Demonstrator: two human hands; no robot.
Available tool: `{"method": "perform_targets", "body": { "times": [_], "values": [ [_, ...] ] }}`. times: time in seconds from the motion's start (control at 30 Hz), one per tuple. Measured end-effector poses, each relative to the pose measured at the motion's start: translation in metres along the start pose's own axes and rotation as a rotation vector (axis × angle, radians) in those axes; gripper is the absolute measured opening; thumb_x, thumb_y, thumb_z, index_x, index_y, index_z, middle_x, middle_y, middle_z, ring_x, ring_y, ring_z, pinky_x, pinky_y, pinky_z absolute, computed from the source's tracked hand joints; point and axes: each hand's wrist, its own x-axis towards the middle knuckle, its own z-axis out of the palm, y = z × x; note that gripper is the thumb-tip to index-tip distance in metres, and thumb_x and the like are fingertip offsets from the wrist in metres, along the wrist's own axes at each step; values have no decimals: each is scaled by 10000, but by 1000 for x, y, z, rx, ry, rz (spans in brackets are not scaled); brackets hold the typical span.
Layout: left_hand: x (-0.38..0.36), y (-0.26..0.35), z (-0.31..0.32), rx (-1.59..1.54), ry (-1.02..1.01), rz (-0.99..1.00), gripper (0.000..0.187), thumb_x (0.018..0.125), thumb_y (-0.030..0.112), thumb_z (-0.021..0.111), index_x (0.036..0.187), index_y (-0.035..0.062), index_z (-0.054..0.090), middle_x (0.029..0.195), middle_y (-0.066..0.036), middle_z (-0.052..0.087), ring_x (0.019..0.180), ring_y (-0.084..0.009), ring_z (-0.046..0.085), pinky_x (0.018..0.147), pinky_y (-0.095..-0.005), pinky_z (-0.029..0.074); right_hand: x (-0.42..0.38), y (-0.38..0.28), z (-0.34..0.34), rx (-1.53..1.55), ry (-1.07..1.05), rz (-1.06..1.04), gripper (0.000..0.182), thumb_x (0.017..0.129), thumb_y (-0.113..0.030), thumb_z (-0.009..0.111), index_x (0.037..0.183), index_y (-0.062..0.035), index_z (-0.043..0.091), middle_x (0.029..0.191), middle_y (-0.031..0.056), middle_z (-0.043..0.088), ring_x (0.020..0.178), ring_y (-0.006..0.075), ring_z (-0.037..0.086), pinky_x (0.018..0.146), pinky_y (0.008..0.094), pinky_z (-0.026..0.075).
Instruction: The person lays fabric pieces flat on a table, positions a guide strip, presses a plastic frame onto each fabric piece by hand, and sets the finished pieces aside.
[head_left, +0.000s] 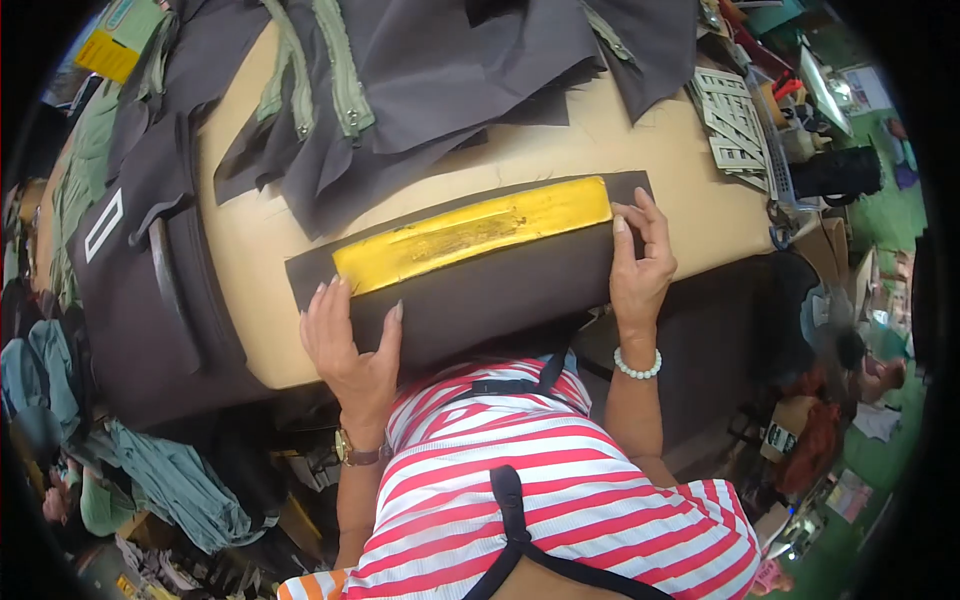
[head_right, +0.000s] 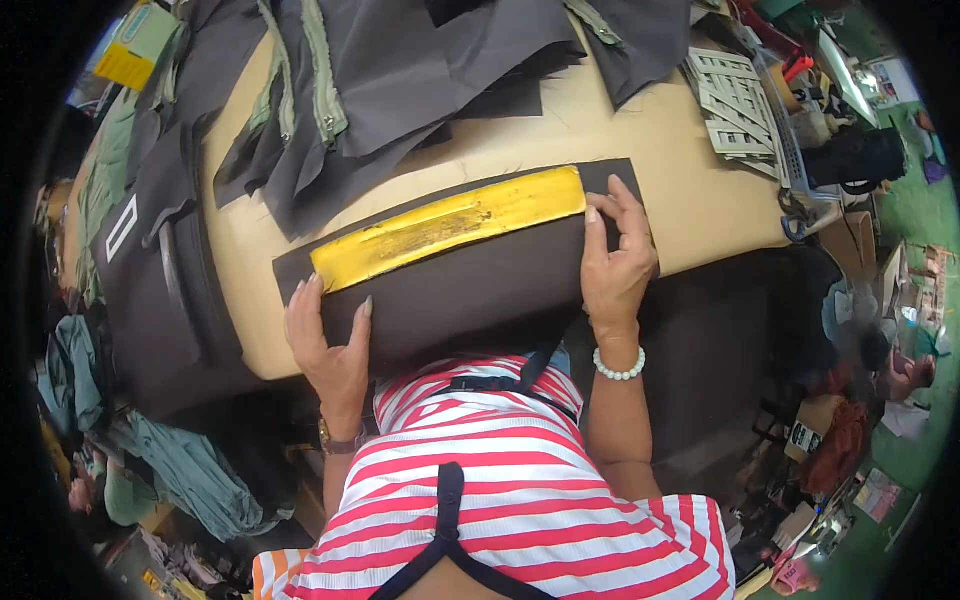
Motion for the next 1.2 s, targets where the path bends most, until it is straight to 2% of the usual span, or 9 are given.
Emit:
{"method": "perform_targets", "body": {
  "times": [0.07,0.1,0.3,0.4,0.5,0.73,0.87,1.2],
  "values": [
    [1,0,-1,4,-16,6,531,742,120,770,1225,31,572,1219,-149,595,1204,-337,500,1041,-437,345,0,2,0,-16,-1,-22,331,864,-36,610,1182,46,569,955,119,694,939,225,639,896,341,466],
    [0,-1,0,-10,-6,-1,501,745,102,764,1208,36,585,1212,-137,603,1210,-328,500,1048,-437,339,0,0,0,18,14,10,268,863,-33,610,1120,41,609,970,119,694,949,233,636,907,349,460],
    [-1,-3,2,-1,-4,1,473,749,100,760,1191,35,603,1233,-142,594,1226,-334,484,1052,-443,330,4,-3,0,-115,-16,-185,145,816,-9,643,952,5,690,951,114,677,929,256,621,865,351,466],
    [-1,-4,2,10,-11,12,450,755,106,755,1176,29,616,1238,-146,590,1235,-341,474,1048,-448,329,3,-5,1,-173,-29,-199,122,792,-2,661,908,3,700,924,107,666,896,264,613,839,353,464],
    [-2,-7,4,22,16,53,444,734,182,777,1132,38,640,1209,-142,596,1189,-355,494,1001,-476,343,3,-4,2,-174,-24,-197,116,785,-2,669,896,12,701,910,103,660,887,264,610,828,354,465],
    [-2,-7,5,32,34,51,408,742,237,763,1090,51,663,1205,-139,595,1179,-356,496,988,-498,341,3,0,2,-170,-32,-202,139,792,14,671,927,16,702,937,105,669,911,237,615,844,328,471],
    [-2,-8,6,62,1,49,426,750,253,743,1113,49,652,1240,-134,574,1207,-355,474,989,-526,332,2,0,5,-166,-35,-169,150,803,16,676,949,19,708,956,97,670,925,215,609,847,312,470],
    [-1,-5,7,106,-42,37,468,781,273,703,1177,39,615,1286,-149,540,1238,-363,450,1002,-526,315,3,1,3,-179,-38,-181,155,809,8,671,960,16,708,958,91,670,926,208,606,854,315,466]
  ]
}}
